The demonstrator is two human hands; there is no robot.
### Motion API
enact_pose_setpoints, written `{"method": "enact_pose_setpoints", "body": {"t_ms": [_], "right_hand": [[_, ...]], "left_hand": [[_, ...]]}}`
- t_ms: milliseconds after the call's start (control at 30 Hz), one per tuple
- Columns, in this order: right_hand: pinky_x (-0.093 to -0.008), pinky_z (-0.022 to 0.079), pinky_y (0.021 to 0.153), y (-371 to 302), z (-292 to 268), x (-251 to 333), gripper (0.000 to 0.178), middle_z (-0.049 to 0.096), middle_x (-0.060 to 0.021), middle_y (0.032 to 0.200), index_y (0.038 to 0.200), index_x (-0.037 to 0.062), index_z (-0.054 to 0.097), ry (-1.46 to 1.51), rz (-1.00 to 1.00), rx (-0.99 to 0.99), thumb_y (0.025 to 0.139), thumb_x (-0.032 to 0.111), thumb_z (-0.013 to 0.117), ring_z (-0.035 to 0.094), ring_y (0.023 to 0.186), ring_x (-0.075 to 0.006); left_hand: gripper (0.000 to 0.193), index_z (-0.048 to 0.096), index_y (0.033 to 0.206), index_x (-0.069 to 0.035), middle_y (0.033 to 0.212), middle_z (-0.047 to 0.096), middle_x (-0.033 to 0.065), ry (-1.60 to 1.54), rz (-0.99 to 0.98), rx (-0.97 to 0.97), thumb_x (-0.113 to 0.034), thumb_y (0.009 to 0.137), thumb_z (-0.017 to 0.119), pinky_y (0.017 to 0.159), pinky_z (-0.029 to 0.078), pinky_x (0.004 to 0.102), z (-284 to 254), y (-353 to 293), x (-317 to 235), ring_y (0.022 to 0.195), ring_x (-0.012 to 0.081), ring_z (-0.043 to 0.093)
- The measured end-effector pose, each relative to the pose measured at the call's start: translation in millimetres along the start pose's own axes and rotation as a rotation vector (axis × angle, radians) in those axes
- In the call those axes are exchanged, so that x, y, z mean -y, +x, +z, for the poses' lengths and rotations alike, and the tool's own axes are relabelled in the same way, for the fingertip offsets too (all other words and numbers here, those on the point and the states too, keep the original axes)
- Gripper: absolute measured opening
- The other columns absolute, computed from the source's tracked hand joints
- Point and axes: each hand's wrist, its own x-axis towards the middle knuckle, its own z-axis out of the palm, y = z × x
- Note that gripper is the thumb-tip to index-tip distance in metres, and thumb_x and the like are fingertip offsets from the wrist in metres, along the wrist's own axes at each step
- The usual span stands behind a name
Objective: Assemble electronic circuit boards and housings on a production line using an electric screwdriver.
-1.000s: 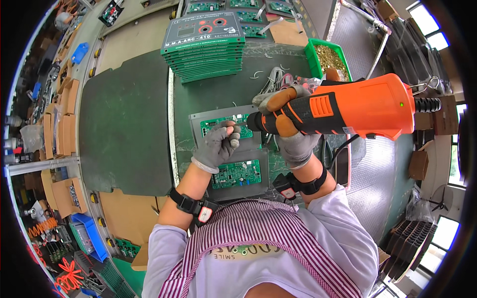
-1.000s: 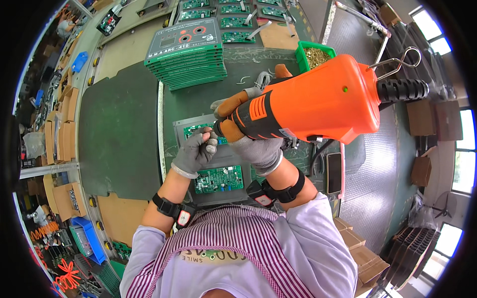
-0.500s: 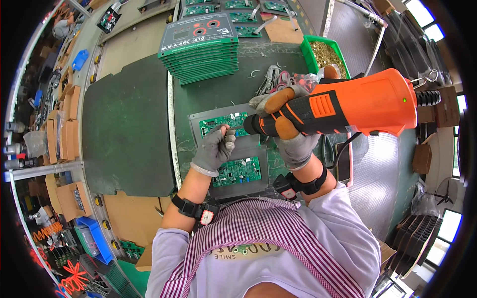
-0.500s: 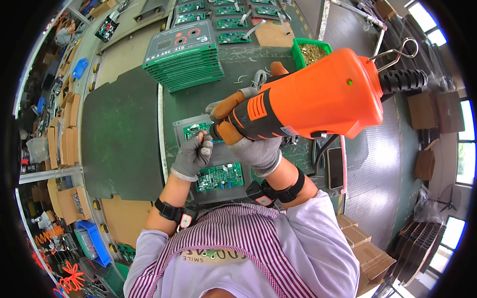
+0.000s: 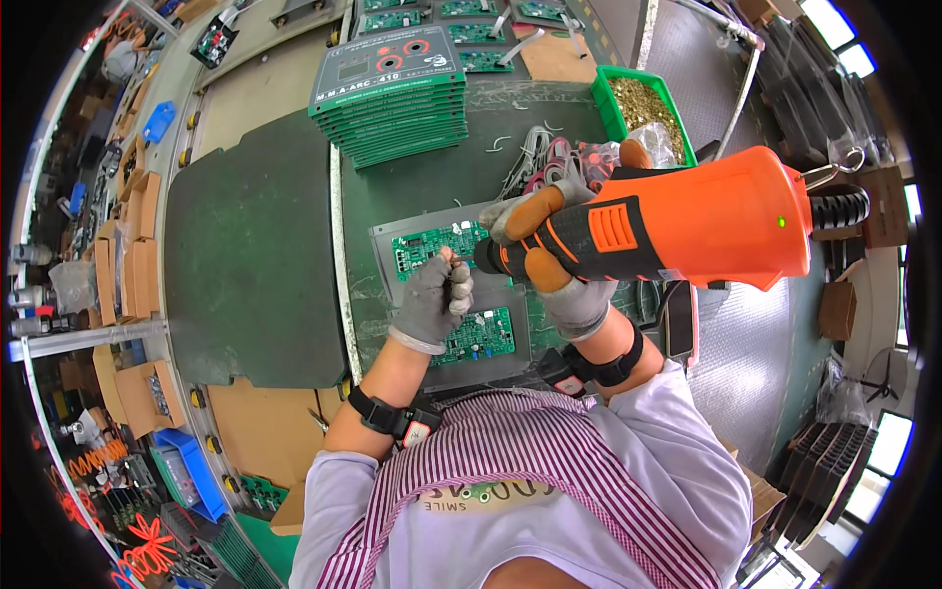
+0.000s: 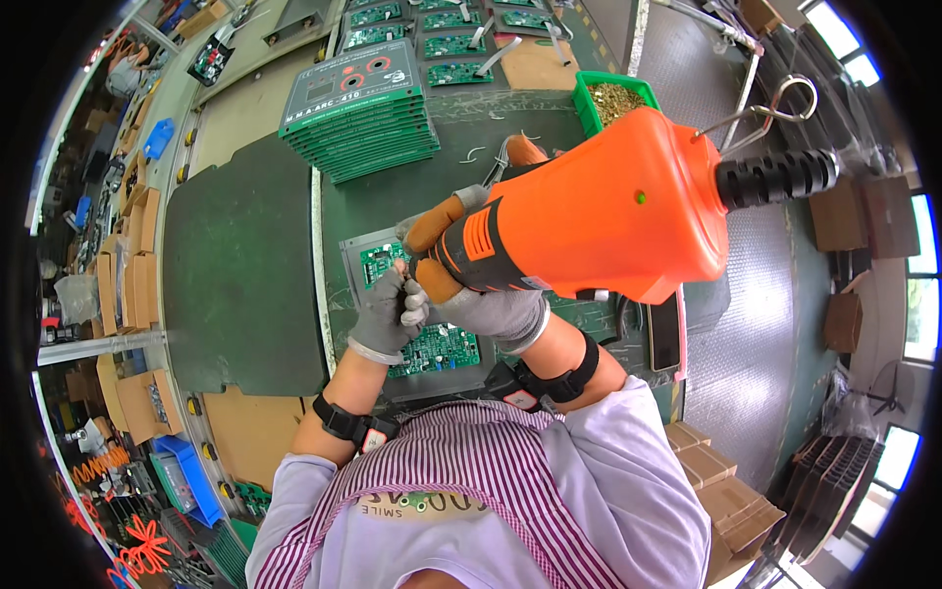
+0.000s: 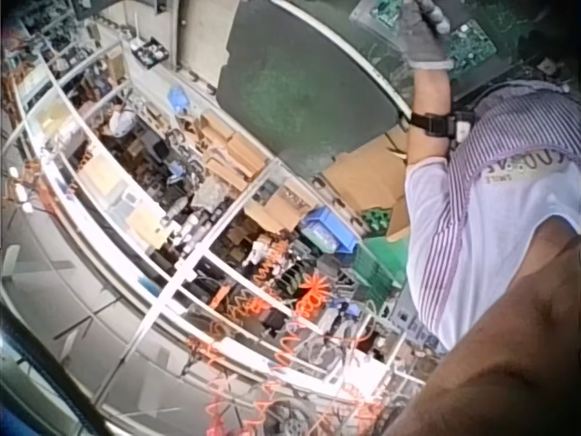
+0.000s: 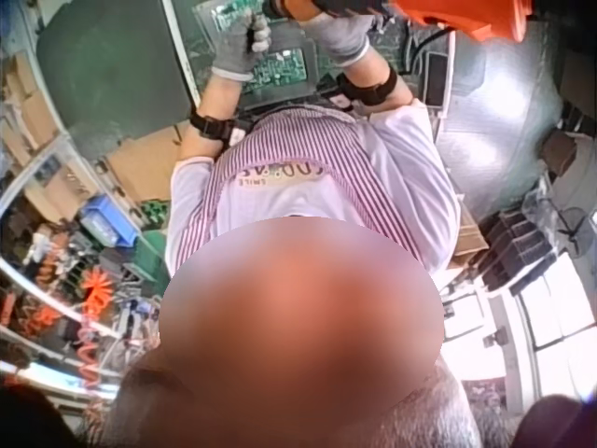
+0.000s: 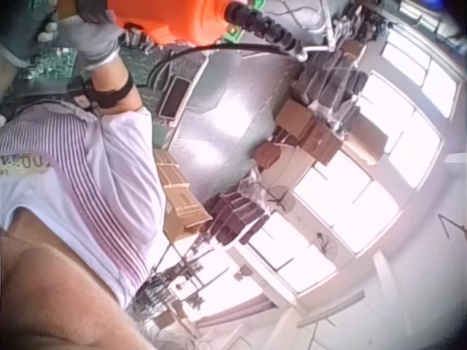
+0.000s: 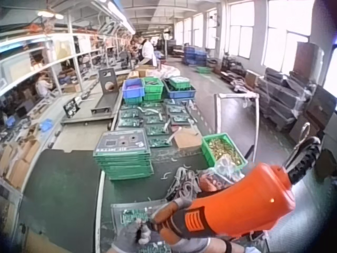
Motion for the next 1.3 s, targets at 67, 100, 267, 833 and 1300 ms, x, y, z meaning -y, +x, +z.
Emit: {"method": "enact_pose_setpoints", "body": {"t_ms": [67, 100, 267, 833, 1300], "right_hand": [[-0.0258, 0.047, 0.067, -2, 0, -3, 0.023, 0.058, -0.0064, 0.08, 0.08, 0.0018, 0.054, 0.05, -0.012, -0.027, 0.059, 0.001, 0.064, 0.057, 0.072, -0.0135], [-0.0252, 0.047, 0.066, -3, 1, -4, 0.022, 0.058, -0.0063, 0.079, 0.079, 0.0019, 0.055, 0.114, 0.009, -0.057, 0.059, 0.0, 0.064, 0.057, 0.071, -0.0131], [-0.0244, 0.047, 0.064, -3, 0, 8, 0.018, 0.058, -0.0066, 0.077, 0.077, 0.0017, 0.055, 0.101, 0.061, -0.081, 0.06, -0.001, 0.06, 0.056, 0.069, -0.0131], [-0.0253, 0.045, 0.058, -10, -22, -16, 0.017, 0.059, -0.0053, 0.07, 0.07, 0.0029, 0.057, -0.419, 0.027, -0.083, 0.055, -0.001, 0.065, 0.055, 0.062, -0.0138], [-0.0271, 0.047, 0.066, -20, -26, -41, 0.021, 0.06, -0.0084, 0.079, 0.08, 0.0024, 0.057, -0.535, 0.021, 0.096, 0.06, -0.003, 0.059, 0.058, 0.07, -0.0158]], "left_hand": [[0.012, 0.044, 0.08, -0.011, 0.064, 0.047, 0.001, 0.02, -0.024, -0.01, -0.022, 0.085, 0.047, 0.036, 0.033, 0.0197, -1, 3, 1, 0.047, 0.0088, 0.042], [0.012, 0.044, 0.08, -0.011, 0.064, 0.046, 0.001, 0.044, -0.05, -0.019, -0.021, 0.085, 0.047, 0.036, 0.033, 0.0197, -1, 3, 1, 0.047, 0.0086, 0.04], [0.014, 0.044, 0.079, -0.009, 0.064, 0.045, 0.0011, 0.149, 0.03, 0.01, -0.022, 0.084, 0.047, 0.035, 0.032, 0.0194, 9, -4, 2, 0.046, 0.008, 0.039], [0.021, 0.049, 0.085, -0.005, 0.062, 0.046, 0.001, 0.619, -0.039, -0.132, -0.025, 0.087, 0.044, 0.034, 0.031, 0.0185, 3, 10, -12, 0.044, 0.0068, 0.038], [0.015, 0.046, 0.082, -0.007, 0.064, 0.051, 0.0039, 0.33, 0.131, -0.145, -0.02, 0.087, 0.045, 0.038, 0.034, 0.0194, -26, 28, -61, 0.049, 0.0075, 0.045]]}}
